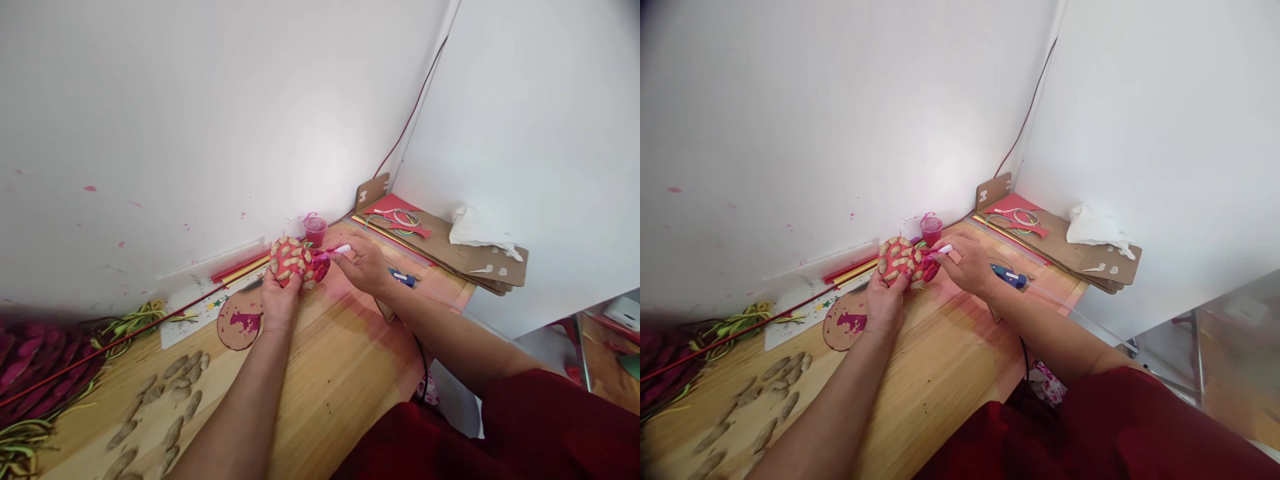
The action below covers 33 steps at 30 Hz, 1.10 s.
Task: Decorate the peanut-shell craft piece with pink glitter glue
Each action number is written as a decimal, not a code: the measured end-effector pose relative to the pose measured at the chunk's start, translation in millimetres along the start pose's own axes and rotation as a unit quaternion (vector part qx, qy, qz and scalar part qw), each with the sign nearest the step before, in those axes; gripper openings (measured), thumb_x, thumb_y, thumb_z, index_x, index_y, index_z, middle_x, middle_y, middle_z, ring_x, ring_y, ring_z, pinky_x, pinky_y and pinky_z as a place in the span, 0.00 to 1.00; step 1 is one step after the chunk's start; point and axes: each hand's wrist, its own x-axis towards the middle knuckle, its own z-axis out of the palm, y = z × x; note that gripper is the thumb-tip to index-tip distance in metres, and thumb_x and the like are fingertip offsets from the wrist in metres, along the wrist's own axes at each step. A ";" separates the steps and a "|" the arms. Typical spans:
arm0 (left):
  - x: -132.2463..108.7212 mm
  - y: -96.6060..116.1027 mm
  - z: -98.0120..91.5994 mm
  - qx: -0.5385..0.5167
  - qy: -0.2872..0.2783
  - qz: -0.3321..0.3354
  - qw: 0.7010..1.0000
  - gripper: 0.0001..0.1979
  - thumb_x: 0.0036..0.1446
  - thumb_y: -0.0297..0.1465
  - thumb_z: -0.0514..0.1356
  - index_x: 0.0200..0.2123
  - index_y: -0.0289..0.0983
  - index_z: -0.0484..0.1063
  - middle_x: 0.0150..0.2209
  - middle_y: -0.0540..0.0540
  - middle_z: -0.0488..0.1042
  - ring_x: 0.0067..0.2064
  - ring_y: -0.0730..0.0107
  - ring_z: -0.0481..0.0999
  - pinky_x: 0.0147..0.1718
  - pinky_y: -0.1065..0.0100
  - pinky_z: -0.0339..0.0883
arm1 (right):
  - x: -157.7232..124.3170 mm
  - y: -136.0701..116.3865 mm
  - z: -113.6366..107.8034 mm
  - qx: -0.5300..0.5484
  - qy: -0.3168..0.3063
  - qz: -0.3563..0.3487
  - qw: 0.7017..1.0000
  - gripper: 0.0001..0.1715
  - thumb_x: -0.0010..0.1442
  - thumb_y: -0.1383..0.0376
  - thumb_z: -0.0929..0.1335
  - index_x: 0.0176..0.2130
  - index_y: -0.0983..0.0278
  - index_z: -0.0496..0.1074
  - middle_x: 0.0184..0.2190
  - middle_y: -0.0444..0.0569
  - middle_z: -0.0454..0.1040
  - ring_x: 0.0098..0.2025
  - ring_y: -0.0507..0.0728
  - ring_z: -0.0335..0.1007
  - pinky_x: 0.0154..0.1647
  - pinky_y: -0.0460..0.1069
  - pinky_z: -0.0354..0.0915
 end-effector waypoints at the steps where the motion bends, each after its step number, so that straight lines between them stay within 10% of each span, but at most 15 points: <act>1: 0.0 0.9 0.2 -0.013 -0.004 -0.014 1.000 0.24 0.50 0.35 0.70 0.50 0.38 0.74 0.45 0.40 0.83 0.42 0.61 0.84 0.45 0.60 0.78 | 0.1 0.2 0.0 -0.006 0.018 0.005 1.000 0.13 0.67 0.55 0.69 0.38 0.59 0.79 0.36 0.48 0.83 0.42 0.59 0.77 0.51 0.56 0.69; 26: 2.3 13.9 9.7 -0.081 0.012 0.008 0.997 0.26 0.37 0.28 0.73 0.43 0.35 0.74 0.41 0.43 0.83 0.38 0.63 0.82 0.44 0.55 0.79 | -13.9 -22.7 -36.6 0.005 0.037 0.054 0.998 0.14 0.65 0.52 0.72 0.39 0.60 0.76 0.35 0.45 0.77 0.42 0.56 0.71 0.52 0.55 0.67; 33: 0.3 17.9 9.7 -0.069 0.011 0.018 0.997 0.24 0.36 0.28 0.72 0.41 0.35 0.74 0.39 0.44 0.83 0.37 0.64 0.82 0.44 0.55 0.79 | -28.0 -39.1 -52.8 0.203 0.022 0.177 0.963 0.22 0.59 0.46 0.74 0.36 0.61 0.75 0.29 0.41 0.72 0.33 0.50 0.68 0.39 0.48 0.68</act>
